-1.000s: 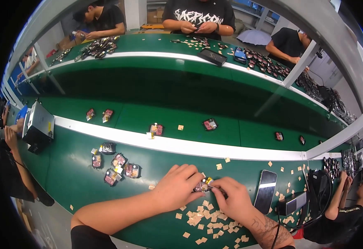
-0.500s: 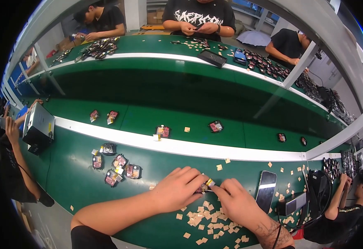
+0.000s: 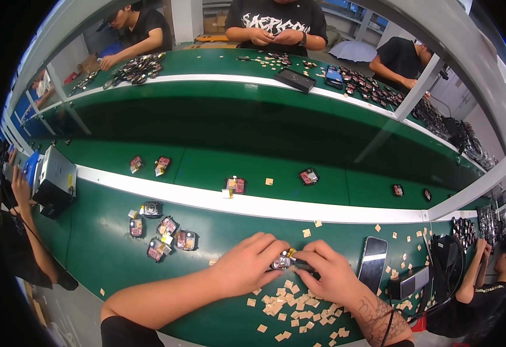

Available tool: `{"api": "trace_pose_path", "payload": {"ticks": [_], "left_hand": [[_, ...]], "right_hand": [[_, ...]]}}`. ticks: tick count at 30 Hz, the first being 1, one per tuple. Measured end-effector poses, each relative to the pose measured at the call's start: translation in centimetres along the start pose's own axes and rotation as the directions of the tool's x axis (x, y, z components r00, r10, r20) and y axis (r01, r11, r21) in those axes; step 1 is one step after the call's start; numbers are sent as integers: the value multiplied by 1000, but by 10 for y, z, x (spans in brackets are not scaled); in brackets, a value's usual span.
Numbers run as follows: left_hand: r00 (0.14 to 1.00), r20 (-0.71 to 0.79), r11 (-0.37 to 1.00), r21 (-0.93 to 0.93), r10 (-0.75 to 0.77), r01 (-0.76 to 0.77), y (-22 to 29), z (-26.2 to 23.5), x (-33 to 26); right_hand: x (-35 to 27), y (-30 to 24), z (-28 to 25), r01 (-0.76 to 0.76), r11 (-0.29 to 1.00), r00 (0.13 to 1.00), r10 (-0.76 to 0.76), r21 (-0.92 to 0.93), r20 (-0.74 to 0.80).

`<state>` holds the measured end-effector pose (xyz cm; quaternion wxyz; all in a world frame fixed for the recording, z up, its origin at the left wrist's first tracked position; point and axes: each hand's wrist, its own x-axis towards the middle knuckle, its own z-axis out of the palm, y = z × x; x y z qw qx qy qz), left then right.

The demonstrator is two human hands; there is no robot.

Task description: Assembling small electronic components (possibly camera modules) and applying small labels or stickers on an assembly line.

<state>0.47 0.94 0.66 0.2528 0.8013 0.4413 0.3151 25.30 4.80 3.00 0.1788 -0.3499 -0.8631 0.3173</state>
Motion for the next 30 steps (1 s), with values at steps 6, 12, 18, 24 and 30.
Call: {"api": "trace_pose_path", "payload": {"ticks": [6,12,18,24,30], "left_hand": [[992,100,997,0,74,-74,-3,-8,1],[989,112,995,-4,97,-97,-5,-8,0],[982,96,981,84,165,-173,-8,-6,-1],[966,135,937,247,218,-246,-5,-7,-4],[966,121,933,259,227,-252,-3,-6,-2]], "right_hand": [[3,4,-1,167,945,986,-158,-282,55],[2,9,4,175,977,983,-181,-123,-34],[6,8,-1,-65,981,998,61,185,27],[6,3,-4,-40,991,999,38,126,21],[4,-5,17,21,999,995,-17,40,-95]]}}
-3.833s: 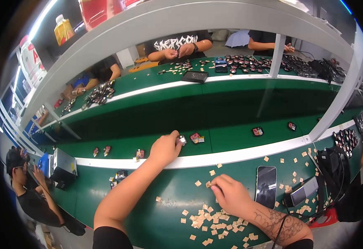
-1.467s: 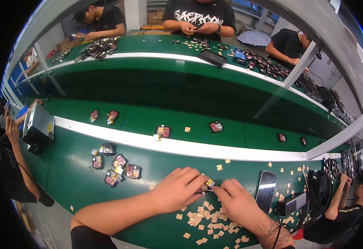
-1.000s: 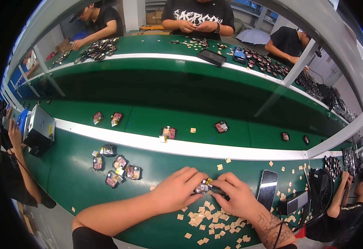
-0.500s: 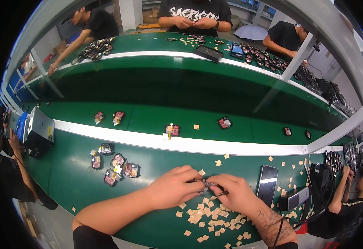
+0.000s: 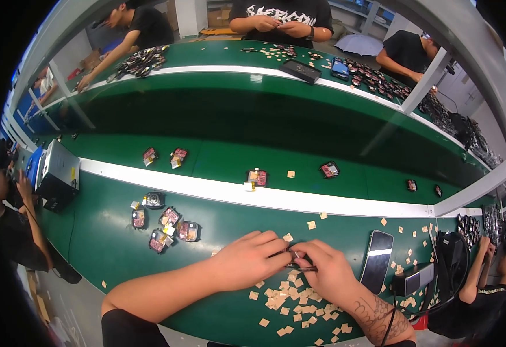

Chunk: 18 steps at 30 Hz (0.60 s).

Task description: Assembling small electronic components (possibly camera modules) and applying small labels or stickers on an assembly line.

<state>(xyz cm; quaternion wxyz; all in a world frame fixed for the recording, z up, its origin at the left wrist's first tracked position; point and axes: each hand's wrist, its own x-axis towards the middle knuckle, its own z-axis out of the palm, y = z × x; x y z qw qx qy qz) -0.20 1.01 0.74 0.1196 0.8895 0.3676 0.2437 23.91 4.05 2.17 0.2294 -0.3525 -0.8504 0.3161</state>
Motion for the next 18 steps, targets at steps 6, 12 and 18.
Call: {"api": "trace_pose_path", "payload": {"ticks": [6,12,18], "left_hand": [[996,-38,981,-178,-78,70,-1,4,-1],[997,-29,983,-171,-73,67,-2,5,-2],[995,-47,975,-212,-85,73,3,4,-3]], "right_hand": [[1,0,1,-153,978,988,152,143,16],[4,-5,1,-215,969,977,214,125,19],[8,-19,2,-236,971,972,237,18,-9]]}}
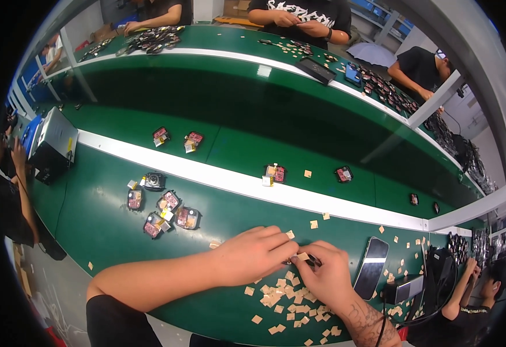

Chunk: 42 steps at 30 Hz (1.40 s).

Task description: Assembling small electronic components (possibly camera modules) and applying small labels or stickers on an assembly line.

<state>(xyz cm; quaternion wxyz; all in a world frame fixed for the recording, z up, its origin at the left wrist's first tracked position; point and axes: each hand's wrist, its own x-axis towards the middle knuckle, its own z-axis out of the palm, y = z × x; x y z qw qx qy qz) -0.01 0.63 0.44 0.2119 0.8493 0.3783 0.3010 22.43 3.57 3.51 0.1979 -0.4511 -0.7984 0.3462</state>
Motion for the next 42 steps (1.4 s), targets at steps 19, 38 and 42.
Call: {"api": "trace_pose_path", "payload": {"ticks": [19,38,42], "left_hand": [[921,44,850,-369,-387,375,27,-1,11],[977,-65,892,400,-204,212,-65,-20,105],[987,-3,924,353,-159,150,-74,-15,116]], "right_hand": [[-7,17,-9,-52,864,998,29,501,54],[-6,39,-10,327,944,928,-313,42,-205],[-9,37,-8,325,944,929,-307,57,-208]]}}
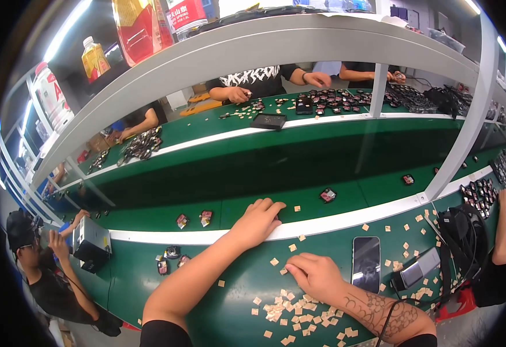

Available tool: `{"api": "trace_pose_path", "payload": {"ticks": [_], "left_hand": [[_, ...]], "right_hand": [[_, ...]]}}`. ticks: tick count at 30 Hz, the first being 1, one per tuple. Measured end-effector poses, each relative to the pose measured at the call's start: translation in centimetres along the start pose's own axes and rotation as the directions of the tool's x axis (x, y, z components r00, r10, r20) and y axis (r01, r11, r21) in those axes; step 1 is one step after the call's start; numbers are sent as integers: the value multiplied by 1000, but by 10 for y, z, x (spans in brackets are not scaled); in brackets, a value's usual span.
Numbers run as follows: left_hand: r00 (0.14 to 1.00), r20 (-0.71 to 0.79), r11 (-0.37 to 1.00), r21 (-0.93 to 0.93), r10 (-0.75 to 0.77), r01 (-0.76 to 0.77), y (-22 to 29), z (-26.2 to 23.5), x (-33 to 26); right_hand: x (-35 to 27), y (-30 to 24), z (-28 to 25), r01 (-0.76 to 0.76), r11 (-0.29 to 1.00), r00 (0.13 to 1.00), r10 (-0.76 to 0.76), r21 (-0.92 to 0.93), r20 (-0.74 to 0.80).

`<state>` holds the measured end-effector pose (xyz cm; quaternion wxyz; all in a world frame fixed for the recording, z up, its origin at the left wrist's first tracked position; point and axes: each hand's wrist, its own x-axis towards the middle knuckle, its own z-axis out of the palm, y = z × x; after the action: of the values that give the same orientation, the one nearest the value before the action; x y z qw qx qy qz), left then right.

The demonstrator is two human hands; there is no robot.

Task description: Assembling small electronic components (possibly camera modules) and applying small labels or stickers on an assembly line.

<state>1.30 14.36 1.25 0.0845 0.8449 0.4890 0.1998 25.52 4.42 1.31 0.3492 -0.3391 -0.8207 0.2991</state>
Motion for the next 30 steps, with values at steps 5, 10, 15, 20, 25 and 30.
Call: {"api": "trace_pose_path", "payload": {"ticks": [5,10,15,20,25,30], "left_hand": [[988,0,986,61,154,-154,34,-4,-20],[995,92,961,-278,27,0,70,-11,-74],[973,211,982,-146,-91,123,75,-41,-112],[975,220,961,-266,-11,71,64,-37,-107],[988,155,941,-337,19,34,61,-22,-116],[995,94,935,-354,43,-7,63,-12,-122]], "right_hand": [[1,0,-3,-28,995,984,44,96,-172],[4,-1,-6,-25,997,984,36,67,-176],[4,-6,-5,-49,998,996,51,25,-76],[6,-18,-10,-10,994,994,21,-108,104],[7,-18,-7,169,928,953,-68,-332,296],[12,-38,-6,250,837,916,-41,-487,398]]}}
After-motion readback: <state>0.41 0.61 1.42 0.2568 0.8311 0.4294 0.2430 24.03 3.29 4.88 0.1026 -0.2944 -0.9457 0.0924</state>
